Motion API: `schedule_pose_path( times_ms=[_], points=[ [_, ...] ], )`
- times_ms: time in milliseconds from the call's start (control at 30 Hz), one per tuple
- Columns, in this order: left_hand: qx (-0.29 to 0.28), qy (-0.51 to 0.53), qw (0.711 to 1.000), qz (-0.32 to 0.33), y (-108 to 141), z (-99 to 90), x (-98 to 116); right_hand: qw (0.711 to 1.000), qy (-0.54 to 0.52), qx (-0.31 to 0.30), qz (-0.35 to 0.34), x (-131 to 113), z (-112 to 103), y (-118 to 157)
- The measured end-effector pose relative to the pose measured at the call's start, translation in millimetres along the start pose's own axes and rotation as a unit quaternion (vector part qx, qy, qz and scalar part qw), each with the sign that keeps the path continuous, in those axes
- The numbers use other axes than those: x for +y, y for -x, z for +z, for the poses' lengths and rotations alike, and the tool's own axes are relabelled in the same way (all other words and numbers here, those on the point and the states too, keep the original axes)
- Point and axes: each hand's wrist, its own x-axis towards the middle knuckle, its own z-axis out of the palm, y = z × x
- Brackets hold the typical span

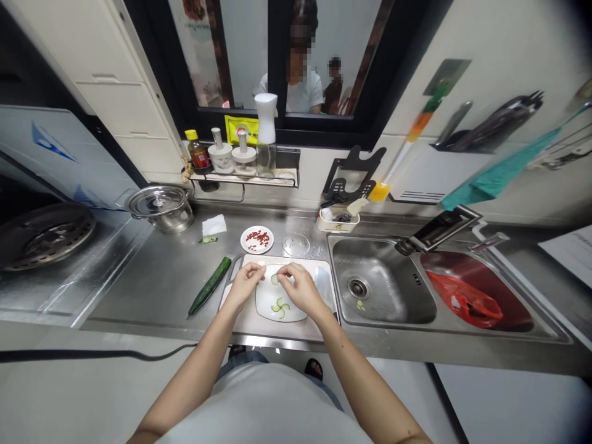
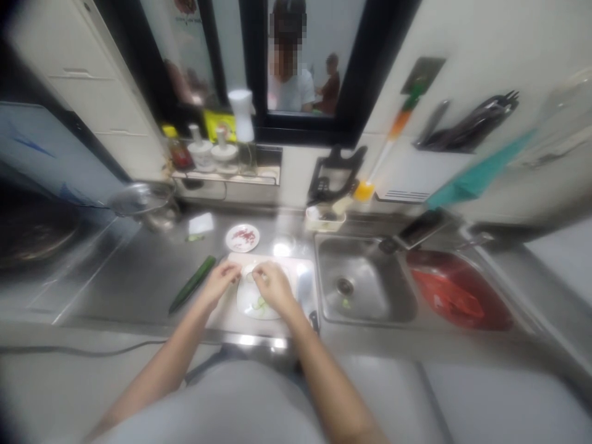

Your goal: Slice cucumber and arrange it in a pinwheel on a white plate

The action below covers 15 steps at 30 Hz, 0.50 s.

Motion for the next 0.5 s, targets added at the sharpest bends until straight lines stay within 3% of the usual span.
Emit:
schedule_pose_path(
  times_ms=[133, 300, 367, 500],
  points=[
    [-0.072, 0.015, 0.990, -0.118, 0.6, -3.8, -6.6, 0.999, 0.017, 0.010, -0.027, -3.1, -5.6, 0.5],
    [-0.155, 0.109, 0.953, -0.236, 3.2, -1.2, -11.7, 0.995, 0.057, 0.006, -0.077, -4.5, -8.8, 1.1],
    [-0.164, 0.145, 0.942, -0.253, 2.9, 0.3, -10.3, 0.993, 0.070, -0.003, -0.094, -3.7, -9.1, 1.5],
    [-0.131, 0.158, 0.951, -0.230, 1.4, 1.2, -5.5, 0.990, 0.087, -0.017, -0.112, -1.3, -9.3, 3.0]
  ],
)
